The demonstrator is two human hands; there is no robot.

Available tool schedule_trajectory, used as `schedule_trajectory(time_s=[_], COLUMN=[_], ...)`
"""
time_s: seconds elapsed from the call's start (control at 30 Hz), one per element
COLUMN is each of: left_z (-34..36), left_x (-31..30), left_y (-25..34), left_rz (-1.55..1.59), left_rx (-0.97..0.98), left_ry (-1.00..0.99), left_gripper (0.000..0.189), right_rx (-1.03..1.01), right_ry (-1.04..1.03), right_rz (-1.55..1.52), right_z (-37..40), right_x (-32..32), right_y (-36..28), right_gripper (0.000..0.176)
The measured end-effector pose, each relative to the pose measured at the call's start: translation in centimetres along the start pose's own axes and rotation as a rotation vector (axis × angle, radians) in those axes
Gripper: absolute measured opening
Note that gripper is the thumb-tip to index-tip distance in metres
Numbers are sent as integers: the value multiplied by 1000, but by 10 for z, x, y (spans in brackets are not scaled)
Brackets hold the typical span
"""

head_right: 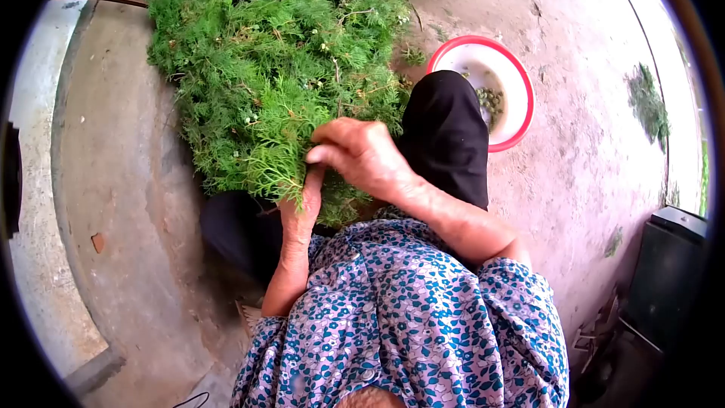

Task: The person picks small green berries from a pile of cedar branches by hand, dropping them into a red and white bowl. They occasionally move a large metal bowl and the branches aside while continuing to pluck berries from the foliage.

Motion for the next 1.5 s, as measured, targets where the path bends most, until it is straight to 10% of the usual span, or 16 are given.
schedule_trajectory(time_s=[0.37, 0.43, 0.7, 0.97, 1.5], left_z=[5, 9, 3, 18, 13], left_x=[-6, -11, -9, 15, 13], left_y=[-6, -44, -18, -87, -59], left_rz=[-47, 100, 206, 680, 504], left_rx=[-23, -286, -177, -531, -499], left_ry=[2, 30, 60, -40, -205], left_gripper=[23, 31, 36, 32, 33], right_rx=[146, 633, 472, 350, 76], right_ry=[-63, -83, 42, -261, -503], right_rz=[-239, -812, -1220, -307, -243], right_z=[5, 16, -2, 1, -3], right_x=[22, 31, -10, 10, 26], right_y=[22, 55, 60, 65, 40], right_gripper=[24, 20, 20, 21, 34])
Point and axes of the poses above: each hand's wrist, its own z-axis away from the middle knuckle, its own x-axis out of the palm, y = z × x, the point moved 9 cm from there along -z, towards the middle knuckle, and after that the axes turned 2 degrees about x, right-handed, at the moved point
